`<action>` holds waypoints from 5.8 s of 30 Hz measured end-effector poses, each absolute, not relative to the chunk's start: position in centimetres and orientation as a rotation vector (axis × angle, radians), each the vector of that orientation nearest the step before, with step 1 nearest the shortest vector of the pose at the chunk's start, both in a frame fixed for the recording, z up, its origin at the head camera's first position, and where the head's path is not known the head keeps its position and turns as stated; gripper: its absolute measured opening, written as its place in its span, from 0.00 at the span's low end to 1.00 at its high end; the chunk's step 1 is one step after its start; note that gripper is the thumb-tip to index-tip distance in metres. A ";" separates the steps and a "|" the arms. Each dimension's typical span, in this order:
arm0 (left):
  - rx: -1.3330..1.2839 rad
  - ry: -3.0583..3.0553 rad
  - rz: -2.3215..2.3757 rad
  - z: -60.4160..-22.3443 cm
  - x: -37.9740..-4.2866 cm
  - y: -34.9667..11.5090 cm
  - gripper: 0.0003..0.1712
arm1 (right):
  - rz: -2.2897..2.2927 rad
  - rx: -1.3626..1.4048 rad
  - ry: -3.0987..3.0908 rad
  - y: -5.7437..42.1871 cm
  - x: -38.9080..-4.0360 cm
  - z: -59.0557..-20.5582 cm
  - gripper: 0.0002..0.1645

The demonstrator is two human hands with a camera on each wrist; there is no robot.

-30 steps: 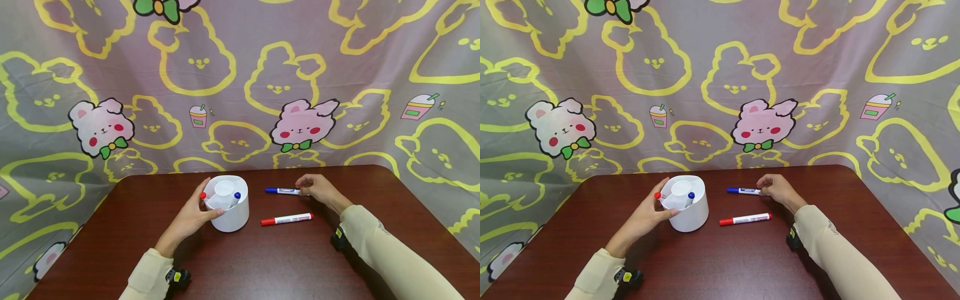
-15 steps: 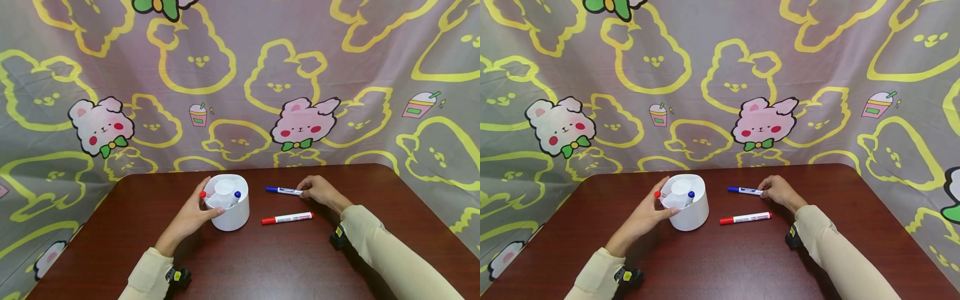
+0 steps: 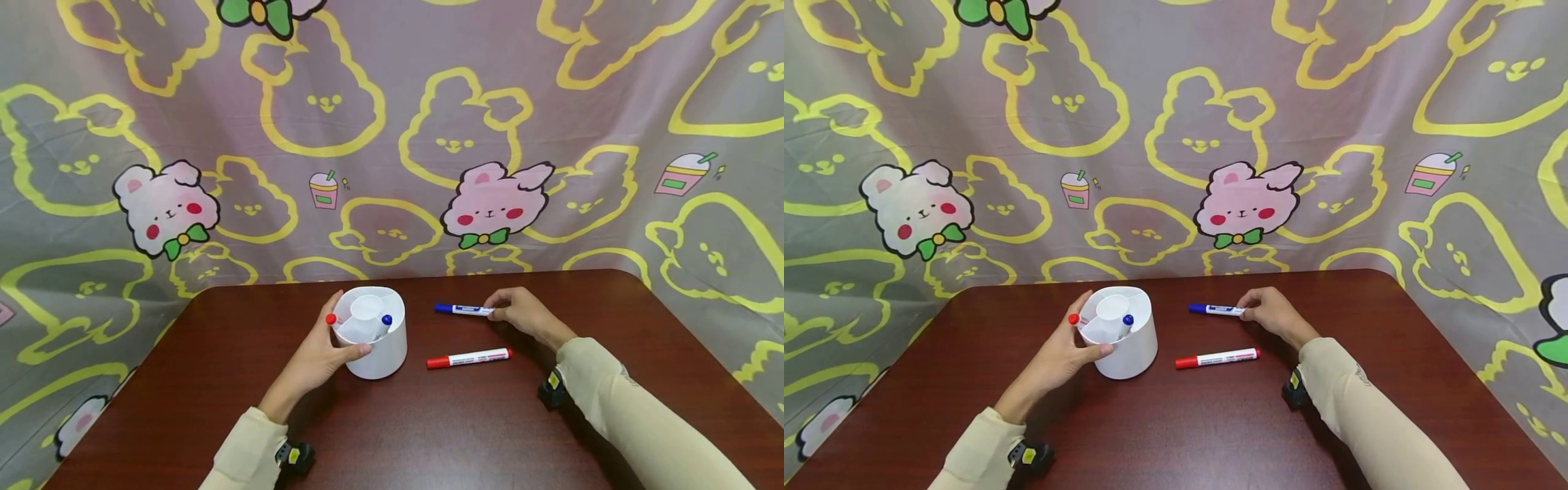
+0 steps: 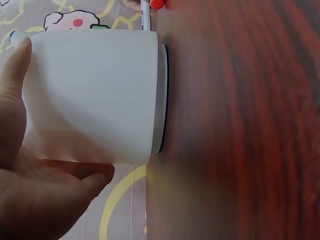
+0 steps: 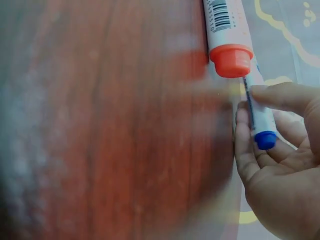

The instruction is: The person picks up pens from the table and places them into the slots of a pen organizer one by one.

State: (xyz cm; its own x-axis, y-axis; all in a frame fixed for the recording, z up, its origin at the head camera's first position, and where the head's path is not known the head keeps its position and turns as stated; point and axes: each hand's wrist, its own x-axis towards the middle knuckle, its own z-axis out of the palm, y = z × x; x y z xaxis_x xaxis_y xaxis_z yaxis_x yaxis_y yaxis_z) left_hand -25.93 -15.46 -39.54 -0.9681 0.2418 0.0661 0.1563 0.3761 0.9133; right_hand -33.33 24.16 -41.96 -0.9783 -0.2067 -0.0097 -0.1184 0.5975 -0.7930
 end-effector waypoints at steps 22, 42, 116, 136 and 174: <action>0.342 2.541 1.751 -39.9 -25.8 -14.7 0.67 | -2.065 -0.191 2.237 24.2 -32.2 -41.1 0.21; 0.483 2.546 1.712 -39.7 -26.3 -15.8 0.57 | -2.379 -0.295 1.912 22.8 -31.3 -39.0 0.09; 0.513 2.371 1.750 -39.1 -26.1 -17.2 0.53 | -2.301 -0.516 1.935 12.1 -29.5 -34.1 0.22; 0.544 2.438 1.716 -38.8 -26.2 -16.6 0.56 | -2.242 -0.537 2.013 11.4 -29.7 -34.8 0.20; 0.366 2.576 1.736 -39.8 -26.0 -15.1 0.60 | -1.937 -0.654 2.289 10.5 -29.2 -36.9 0.18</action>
State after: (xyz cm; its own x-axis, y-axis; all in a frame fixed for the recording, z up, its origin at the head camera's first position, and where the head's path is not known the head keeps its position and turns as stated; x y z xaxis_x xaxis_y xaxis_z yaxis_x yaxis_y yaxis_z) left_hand -26.03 -15.10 -39.76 -0.9726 0.2001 0.1187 0.1851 0.3563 0.9158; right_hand -29.20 10.46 -36.85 -0.9065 -0.3636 0.2146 -0.2718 0.1138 -0.9556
